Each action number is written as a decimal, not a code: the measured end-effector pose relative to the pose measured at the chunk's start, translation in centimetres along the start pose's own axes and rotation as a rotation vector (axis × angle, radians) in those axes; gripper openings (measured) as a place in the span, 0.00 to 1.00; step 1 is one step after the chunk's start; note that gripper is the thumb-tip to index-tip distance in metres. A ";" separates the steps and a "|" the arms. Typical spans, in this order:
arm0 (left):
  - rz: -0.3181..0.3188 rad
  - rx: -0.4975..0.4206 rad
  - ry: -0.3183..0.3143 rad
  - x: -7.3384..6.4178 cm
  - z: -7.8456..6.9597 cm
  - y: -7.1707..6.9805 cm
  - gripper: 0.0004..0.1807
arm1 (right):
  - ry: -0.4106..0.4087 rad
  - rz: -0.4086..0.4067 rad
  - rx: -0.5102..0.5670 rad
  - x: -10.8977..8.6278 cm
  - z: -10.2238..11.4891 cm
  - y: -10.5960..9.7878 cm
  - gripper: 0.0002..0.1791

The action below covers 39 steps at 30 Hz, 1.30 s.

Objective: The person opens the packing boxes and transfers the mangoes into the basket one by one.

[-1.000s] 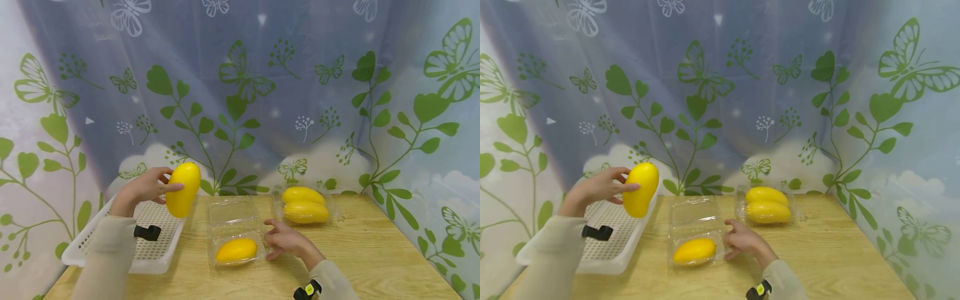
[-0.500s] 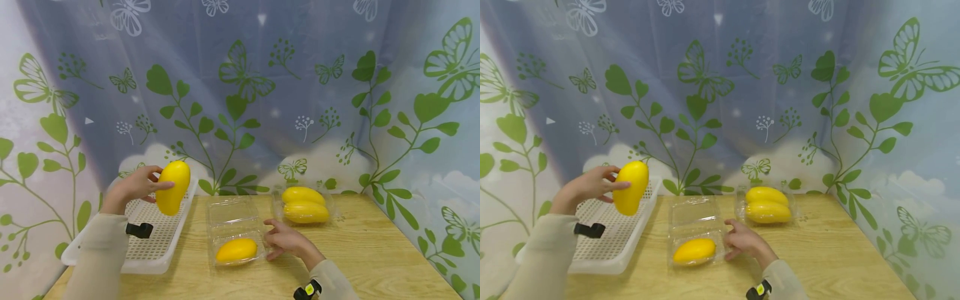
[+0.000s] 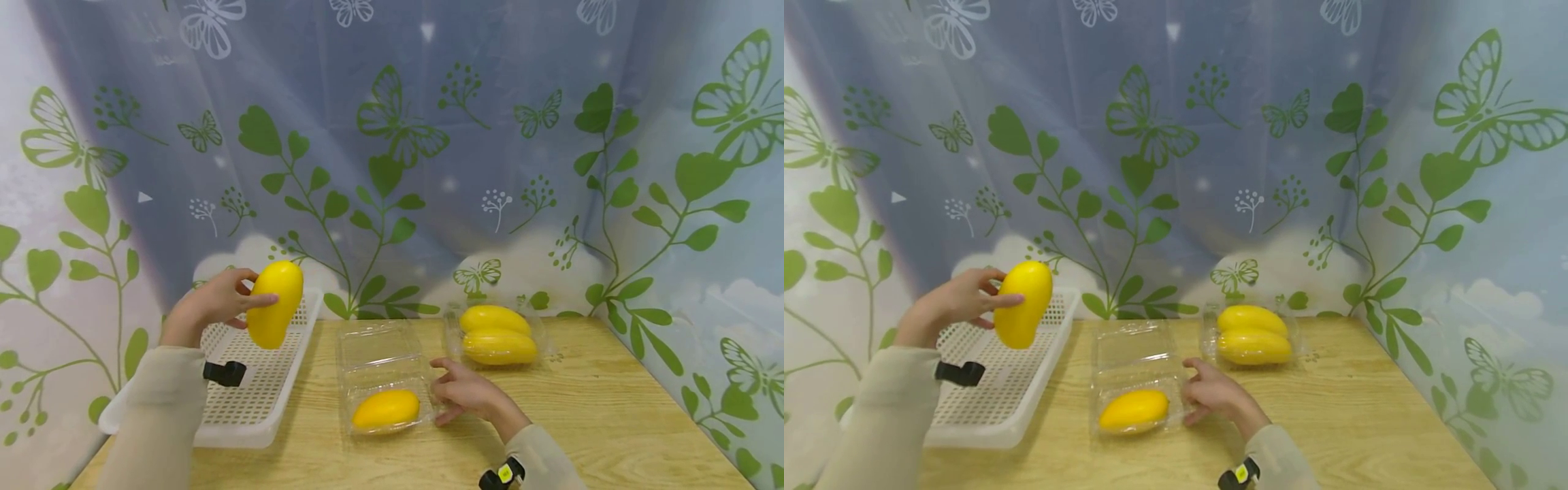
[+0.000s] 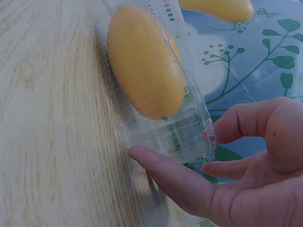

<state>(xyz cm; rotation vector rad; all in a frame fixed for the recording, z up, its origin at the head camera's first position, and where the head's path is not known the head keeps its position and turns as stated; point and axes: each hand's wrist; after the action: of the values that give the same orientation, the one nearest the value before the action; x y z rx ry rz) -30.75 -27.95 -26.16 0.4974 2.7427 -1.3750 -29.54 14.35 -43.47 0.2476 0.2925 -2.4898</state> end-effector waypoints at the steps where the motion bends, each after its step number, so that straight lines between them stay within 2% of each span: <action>1: 0.000 -0.002 -0.005 0.1 0.1 0.0 0.46 | -0.001 -0.001 0.002 0.0 0.0 0.0 0.42; 8: 0.008 0.007 -0.035 1.0 1.3 0.2 0.45 | -0.007 0.004 -0.002 -0.1 0.1 0.0 0.41; 15: 0.025 0.008 -0.052 1.3 2.1 0.4 0.43 | -0.010 0.009 0.001 -0.2 0.1 0.0 0.41; 26: 0.038 0.000 -0.096 1.5 3.4 0.3 0.46 | -0.009 0.005 -0.002 0.0 0.0 0.1 0.41; 35: 0.047 0.000 -0.158 2.2 4.8 0.5 0.47 | -0.006 -0.004 -0.001 0.1 -0.2 0.1 0.41; 39: 0.054 0.031 -0.174 2.5 5.1 0.3 0.48 | -0.010 -0.001 -0.005 0.1 -0.1 0.1 0.41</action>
<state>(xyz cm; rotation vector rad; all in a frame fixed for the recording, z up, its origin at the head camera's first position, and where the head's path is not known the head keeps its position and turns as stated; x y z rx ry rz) -33.64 -31.13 -29.94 0.4277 2.5558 -1.3806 -29.49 14.25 -43.63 0.2324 0.2944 -2.4905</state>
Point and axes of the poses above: each hand's wrist, its own x-axis towards the middle knuckle, its own y-axis out of the palm, z = x × y, and after that the axes turned 7 degrees about z, right-handed
